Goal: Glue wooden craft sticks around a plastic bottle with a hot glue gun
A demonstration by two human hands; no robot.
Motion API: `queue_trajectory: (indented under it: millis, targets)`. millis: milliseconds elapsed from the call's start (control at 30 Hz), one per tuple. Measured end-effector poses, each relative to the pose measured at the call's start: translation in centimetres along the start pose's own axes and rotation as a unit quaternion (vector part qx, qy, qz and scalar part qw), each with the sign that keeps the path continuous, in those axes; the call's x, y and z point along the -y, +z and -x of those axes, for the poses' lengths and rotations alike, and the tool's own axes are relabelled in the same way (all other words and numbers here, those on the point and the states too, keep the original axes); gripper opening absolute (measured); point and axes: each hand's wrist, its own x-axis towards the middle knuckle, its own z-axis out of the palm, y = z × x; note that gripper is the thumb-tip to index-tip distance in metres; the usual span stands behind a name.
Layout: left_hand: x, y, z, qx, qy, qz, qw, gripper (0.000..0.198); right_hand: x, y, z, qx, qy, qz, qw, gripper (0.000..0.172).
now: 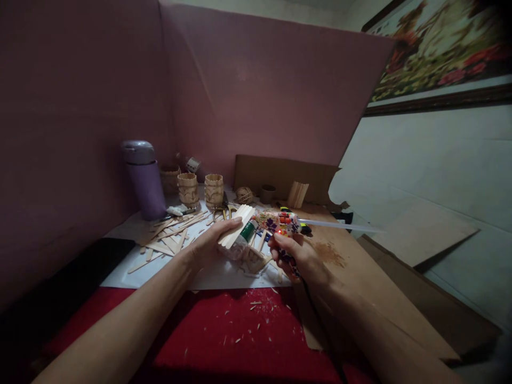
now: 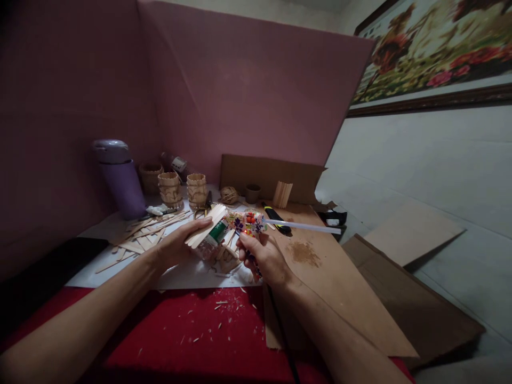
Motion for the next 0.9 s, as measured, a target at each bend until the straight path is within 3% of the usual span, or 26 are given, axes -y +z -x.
queue_trajectory:
  millis: [400,700,900]
  targets:
    - [-0.03,0.07,-0.01,-0.001,0.006,-0.002,1.0,0.029,-0.19,-0.04,-0.18,-0.004,-0.005,-0.004,1.0,0.043]
    - [-0.12,-0.35,-0.21,-0.034,0.008,-0.019,0.999,0.029,-0.06,0.0,-0.25,-0.003,-0.015,-0.003,1.0,0.045]
    - [-0.18,-0.38,-0.07,-0.008,0.022,-0.033,0.999,0.031,-0.2,-0.14,-0.35,-0.004,-0.022,0.006,1.0,0.047]
